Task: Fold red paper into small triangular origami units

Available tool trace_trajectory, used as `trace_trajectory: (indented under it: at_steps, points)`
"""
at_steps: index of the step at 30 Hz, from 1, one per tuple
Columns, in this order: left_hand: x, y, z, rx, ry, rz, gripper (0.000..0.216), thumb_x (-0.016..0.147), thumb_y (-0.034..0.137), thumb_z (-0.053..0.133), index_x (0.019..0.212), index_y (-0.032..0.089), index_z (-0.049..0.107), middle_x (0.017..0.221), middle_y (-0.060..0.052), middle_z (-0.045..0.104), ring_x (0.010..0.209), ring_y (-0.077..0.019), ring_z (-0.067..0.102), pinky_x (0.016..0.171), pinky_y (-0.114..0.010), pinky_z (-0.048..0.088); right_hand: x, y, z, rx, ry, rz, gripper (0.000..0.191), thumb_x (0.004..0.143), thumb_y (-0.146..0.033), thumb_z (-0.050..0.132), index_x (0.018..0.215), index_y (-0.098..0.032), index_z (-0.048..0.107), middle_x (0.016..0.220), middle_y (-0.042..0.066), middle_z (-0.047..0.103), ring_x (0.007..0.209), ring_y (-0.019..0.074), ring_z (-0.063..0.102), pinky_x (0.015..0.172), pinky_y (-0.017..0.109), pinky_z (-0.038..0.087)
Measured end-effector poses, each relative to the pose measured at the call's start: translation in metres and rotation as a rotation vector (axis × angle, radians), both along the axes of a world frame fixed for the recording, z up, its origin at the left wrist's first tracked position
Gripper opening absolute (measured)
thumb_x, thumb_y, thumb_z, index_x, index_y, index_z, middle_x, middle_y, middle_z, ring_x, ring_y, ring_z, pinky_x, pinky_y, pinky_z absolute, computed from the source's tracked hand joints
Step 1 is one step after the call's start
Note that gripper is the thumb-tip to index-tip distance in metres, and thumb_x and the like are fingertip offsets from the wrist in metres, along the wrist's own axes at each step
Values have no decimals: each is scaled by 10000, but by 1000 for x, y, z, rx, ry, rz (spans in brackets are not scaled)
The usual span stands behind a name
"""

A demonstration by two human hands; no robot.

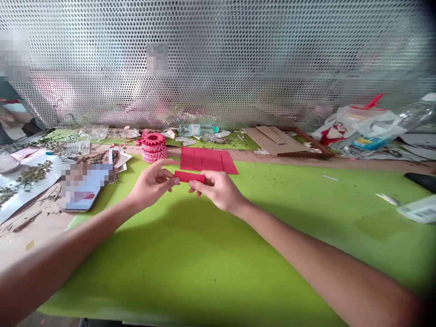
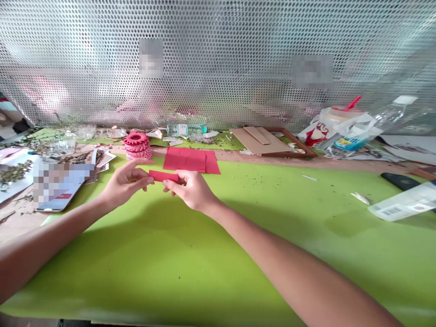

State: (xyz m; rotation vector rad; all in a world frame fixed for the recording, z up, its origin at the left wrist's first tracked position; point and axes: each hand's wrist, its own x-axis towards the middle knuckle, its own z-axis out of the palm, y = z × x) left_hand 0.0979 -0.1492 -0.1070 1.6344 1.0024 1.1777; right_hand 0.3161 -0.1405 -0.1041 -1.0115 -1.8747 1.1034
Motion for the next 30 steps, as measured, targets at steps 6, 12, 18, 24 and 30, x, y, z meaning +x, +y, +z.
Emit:
trace_trajectory:
  at_steps: [6,12,18,24,30]
  points:
    - [-13,7,16,71,-23,229,339,819,402,666,1062,178,592,777,3,661,579,-102,603,522,-202,453,12,11,10,97,31,-118,325,835,-476,674,792,-154,678,808,91,741,629,153,631,560,271,481]
    - [7,-14,2,-29,321,-111,330,892,461,572,844,141,639,729,-38,672,575,-124,599,527,-221,454,-1,-9,1,-30,-88,109,297,839,-445,672,810,-150,696,743,61,716,618,158,622,550,273,468]
    - [9,-14,2,-35,304,-64,387,883,473,574,659,157,594,600,-19,642,532,-117,569,524,-214,420,0,0,6,-160,-1,156,319,796,-455,711,853,-141,710,790,65,738,692,160,648,642,280,494]
    - [8,-5,0,-230,76,15,407,788,541,646,697,147,598,566,1,596,503,-107,530,514,-220,401,10,10,10,-9,55,-113,264,850,-410,652,780,-157,664,738,63,717,610,135,618,549,250,477]
    - [17,-13,1,-405,-89,-39,410,765,540,675,707,146,576,576,11,574,501,-93,504,522,-220,405,1,-13,0,750,-240,5,199,913,-219,602,1107,-199,640,863,27,760,574,118,654,531,238,527]
